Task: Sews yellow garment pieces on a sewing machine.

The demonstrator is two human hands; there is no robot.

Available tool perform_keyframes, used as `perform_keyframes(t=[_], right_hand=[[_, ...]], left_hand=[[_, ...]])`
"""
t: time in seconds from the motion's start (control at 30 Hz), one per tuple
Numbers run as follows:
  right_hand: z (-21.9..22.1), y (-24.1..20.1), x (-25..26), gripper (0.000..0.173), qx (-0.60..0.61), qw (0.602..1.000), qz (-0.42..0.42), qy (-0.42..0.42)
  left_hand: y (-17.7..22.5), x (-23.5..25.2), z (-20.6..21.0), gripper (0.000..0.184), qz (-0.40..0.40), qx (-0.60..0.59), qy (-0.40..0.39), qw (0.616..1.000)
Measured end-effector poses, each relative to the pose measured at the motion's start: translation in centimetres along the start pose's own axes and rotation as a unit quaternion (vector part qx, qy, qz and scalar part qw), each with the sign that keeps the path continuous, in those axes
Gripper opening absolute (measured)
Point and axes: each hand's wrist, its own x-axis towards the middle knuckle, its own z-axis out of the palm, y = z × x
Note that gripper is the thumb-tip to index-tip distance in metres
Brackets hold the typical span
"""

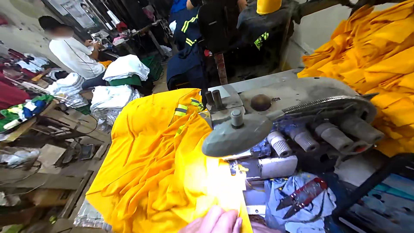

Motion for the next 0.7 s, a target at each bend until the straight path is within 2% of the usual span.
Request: perform_keyframes(t=[0.13,0.23,0.33,0.43,0.57,0.6,0.7], right_hand=[[-0.1,2.0,1.4,0.046,0.015,0.999,-0.016,0.043],[-0.5,2.4,2.8,0.034,0.041,0.998,-0.026,0.036],[-0.9,1.9,3.4,0.016,0.145,0.989,0.024,0.023],[-1.1,2.3,3.2,0.012,0.306,0.944,0.119,-0.030],[-1.9,1.8,0.7,0.004,0.281,0.939,0.153,-0.125],[-2.0,1.8,0.0,0.004,0.271,0.942,0.155,-0.122],[-1.4,1.8,0.2,0.013,0.296,0.940,0.167,-0.041]], left_hand=[[-0.2,1.6,0.5,0.016,0.005,0.035,0.027,0.999],[-0.9,2.3,1.0,0.017,0.015,0.060,0.061,0.996],[-3.8,2.8,2.0,0.020,0.043,0.015,0.112,0.993],[-6.5,3.8,1.4,0.024,0.068,-0.046,0.071,0.994],[-8.2,5.2,-0.3,0.024,0.069,-0.073,-0.010,0.995],[-8.4,5.3,-0.4,0.024,0.067,-0.076,-0.022,0.995],[-8.6,5.8,-0.6,0.022,0.058,-0.087,-0.047,0.993]])
